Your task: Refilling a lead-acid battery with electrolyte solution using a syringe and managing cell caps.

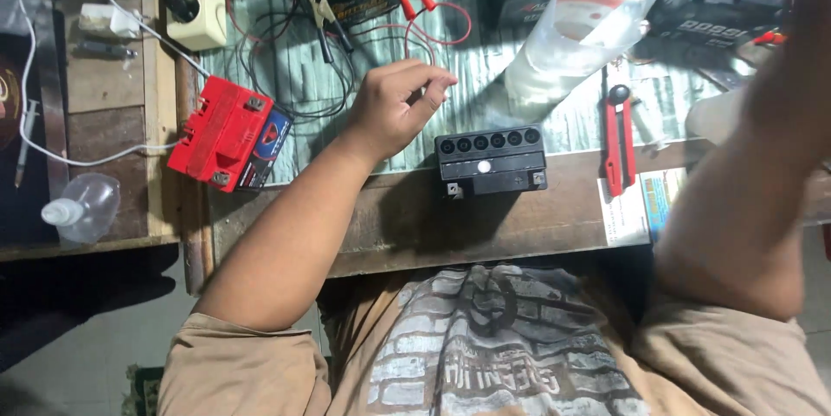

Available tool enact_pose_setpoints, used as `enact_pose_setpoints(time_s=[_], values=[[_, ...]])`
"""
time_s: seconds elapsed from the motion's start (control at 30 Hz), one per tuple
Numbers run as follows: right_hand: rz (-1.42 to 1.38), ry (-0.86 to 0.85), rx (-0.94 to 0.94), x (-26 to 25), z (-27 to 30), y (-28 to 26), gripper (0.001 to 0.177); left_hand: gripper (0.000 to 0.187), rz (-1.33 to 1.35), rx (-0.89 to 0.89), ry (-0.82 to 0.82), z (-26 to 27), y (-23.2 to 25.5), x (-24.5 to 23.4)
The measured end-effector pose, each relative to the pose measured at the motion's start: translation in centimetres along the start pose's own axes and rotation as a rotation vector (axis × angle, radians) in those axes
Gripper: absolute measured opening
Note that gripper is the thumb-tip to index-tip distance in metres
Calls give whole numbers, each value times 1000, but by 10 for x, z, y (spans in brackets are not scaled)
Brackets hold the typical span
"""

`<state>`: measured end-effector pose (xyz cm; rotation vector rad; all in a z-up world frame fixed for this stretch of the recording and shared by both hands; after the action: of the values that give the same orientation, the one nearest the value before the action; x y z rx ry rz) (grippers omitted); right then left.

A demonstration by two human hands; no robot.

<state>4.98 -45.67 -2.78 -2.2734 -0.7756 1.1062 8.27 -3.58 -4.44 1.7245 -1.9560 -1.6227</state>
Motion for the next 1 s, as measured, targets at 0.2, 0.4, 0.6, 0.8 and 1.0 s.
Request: enact_pose_setpoints(time_s=[0.2, 0.4, 0.6, 0.8, 1.0], values=[[-428, -42, -470, 24, -11, -130, 52, 24, -113, 30, -108, -3, -1, 7], [-309, -48, -562, 24, -17, -145, 21, 24, -133, 25, -135, -7, -2, 10], [-272, 27, -549, 27, -15, -148, 22, 24, -139, 50, -161, -9, 2, 9], [-428, 193, -589, 19, -9, -147, 32, 24, -169, 83, -201, -9, 3, 13], [-467, 474, -641, -9, 4, -138, 22, 21, -189, 82, -245, -11, 1, 14]])
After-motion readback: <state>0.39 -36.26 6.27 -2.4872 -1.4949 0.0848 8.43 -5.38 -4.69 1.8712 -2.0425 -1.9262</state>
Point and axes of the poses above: each hand's wrist, its own z-axis away from the middle knuckle, its own x-axis out of the palm, y = z × x, the point moved 6 cm from there along -z, towards the middle knuckle, and after that the axes turned 14 degrees about -y, right-handed, at the moved point
